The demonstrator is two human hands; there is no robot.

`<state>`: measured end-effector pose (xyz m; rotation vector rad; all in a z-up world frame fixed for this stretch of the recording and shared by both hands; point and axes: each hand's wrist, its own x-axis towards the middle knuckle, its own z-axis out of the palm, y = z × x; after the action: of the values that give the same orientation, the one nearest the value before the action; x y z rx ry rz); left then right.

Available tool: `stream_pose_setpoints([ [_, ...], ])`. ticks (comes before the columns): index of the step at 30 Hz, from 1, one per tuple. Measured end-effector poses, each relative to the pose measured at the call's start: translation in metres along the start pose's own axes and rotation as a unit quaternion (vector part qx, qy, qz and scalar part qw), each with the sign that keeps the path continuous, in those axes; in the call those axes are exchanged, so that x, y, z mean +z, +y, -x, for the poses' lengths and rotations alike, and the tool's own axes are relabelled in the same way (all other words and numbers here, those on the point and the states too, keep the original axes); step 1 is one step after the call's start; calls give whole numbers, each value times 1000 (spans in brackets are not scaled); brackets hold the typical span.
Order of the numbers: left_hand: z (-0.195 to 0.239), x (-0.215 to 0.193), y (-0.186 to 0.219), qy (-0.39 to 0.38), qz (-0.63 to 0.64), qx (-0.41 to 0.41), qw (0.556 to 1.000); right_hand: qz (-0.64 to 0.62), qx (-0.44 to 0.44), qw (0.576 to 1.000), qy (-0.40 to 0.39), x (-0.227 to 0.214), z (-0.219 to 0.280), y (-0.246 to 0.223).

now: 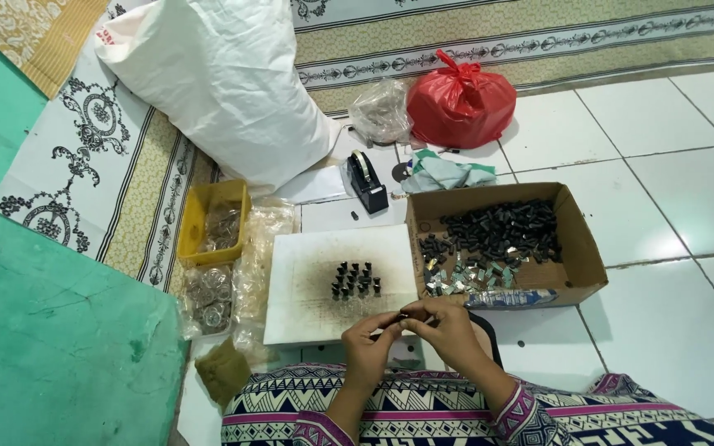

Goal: Assembling small metal components by picking them from a box and placing them into a template board.

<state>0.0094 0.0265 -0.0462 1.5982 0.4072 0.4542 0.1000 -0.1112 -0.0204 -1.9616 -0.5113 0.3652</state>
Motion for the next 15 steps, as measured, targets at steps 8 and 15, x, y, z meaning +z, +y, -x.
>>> stream_pose_setpoints([
  [8,-14,1,-10,45,-32,41,998,-103,56,993,5,15,-16,2],
  [15,-34,-4,-23,78,-156,144,974,-57,98,994,-9,26,-42,8],
])
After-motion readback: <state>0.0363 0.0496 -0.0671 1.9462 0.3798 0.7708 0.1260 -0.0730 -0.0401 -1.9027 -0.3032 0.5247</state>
